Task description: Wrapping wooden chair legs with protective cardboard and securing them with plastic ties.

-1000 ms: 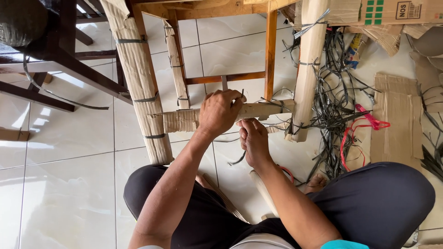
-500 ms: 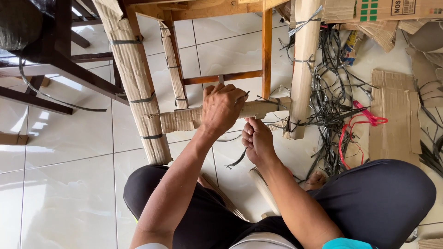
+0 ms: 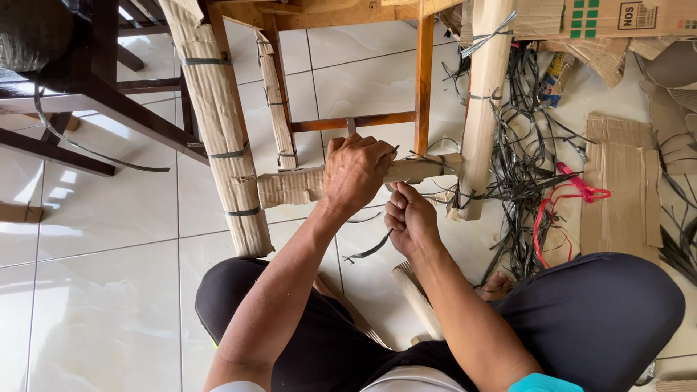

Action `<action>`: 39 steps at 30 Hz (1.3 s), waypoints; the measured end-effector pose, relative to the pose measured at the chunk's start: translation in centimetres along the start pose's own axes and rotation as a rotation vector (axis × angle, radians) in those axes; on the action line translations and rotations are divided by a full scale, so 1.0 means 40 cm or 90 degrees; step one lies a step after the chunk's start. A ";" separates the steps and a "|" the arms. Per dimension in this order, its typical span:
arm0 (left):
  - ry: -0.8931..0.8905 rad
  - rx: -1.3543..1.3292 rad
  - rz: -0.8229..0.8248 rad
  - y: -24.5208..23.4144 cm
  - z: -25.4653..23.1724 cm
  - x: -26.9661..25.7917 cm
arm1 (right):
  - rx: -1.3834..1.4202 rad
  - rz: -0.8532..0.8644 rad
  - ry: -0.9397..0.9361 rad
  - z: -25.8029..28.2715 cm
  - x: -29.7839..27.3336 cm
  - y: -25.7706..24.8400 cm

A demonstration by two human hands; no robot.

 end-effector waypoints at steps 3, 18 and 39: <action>0.026 -0.012 -0.025 0.003 -0.002 0.000 | 0.000 0.028 -0.001 -0.006 0.037 -0.009; 0.033 -0.124 -0.034 -0.014 -0.020 -0.004 | -0.151 -0.089 -0.137 0.032 -0.096 0.033; -0.027 -0.154 0.103 -0.045 -0.038 0.005 | -0.789 0.030 -0.430 0.231 -0.142 0.076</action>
Point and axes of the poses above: each hand's wrist, its own x-axis towards the middle knuckle, its own y-axis out of the palm, z = x × y, the point moved 4 cm from there along x, towards the middle knuckle, and after that the axes turned 6 degrees about -z, right-handed, at the moved point
